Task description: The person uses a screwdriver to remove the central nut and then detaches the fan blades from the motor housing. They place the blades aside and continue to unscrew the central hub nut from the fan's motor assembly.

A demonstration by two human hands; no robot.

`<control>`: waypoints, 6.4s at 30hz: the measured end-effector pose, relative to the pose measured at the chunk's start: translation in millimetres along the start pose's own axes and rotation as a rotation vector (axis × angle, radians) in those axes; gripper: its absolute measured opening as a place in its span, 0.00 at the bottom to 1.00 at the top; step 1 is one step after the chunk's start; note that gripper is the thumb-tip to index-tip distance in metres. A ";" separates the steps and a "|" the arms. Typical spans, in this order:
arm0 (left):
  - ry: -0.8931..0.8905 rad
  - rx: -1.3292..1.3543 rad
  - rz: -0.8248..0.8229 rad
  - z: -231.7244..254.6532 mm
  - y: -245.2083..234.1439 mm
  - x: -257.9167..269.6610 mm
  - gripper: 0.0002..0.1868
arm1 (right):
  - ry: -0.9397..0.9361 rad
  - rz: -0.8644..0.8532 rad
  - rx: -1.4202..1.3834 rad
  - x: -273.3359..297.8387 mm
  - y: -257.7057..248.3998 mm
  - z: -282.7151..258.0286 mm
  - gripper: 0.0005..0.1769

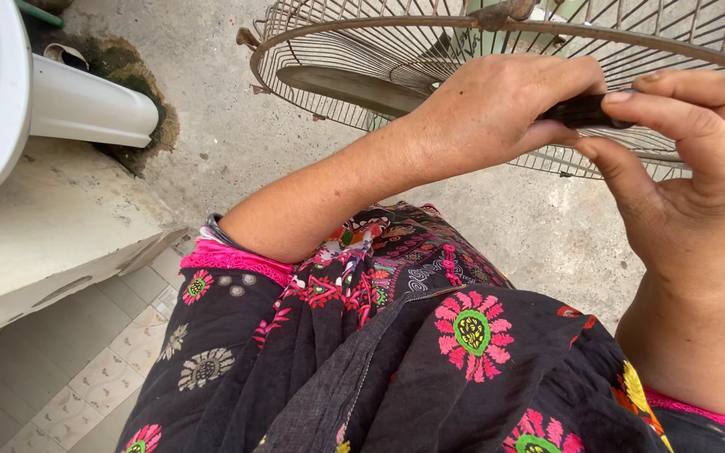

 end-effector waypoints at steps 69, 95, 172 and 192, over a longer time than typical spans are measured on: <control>-0.050 0.043 -0.010 -12.6 22.0 6.5 0.44 | -0.078 0.135 -0.098 8.9 14.1 26.9 0.19; -0.130 -0.144 0.003 -11.0 27.4 6.1 0.45 | -0.048 0.180 -0.099 3.8 8.1 24.4 0.17; -0.007 -0.215 0.015 23.3 21.6 13.9 0.30 | 0.019 0.193 -0.237 49.6 18.4 53.8 0.08; -0.040 -0.028 0.190 66.5 5.0 19.6 0.21 | 0.152 0.042 -0.163 74.7 38.3 65.4 0.09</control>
Point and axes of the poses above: each hand's wrist, its own x-axis away from the middle knuckle, its own y-axis out of the palm, z = x × y, the point moved 2 cm from there along -x, towards the middle knuckle, and after that the axes turned 10 degrees about z, right-handed, at the moved point
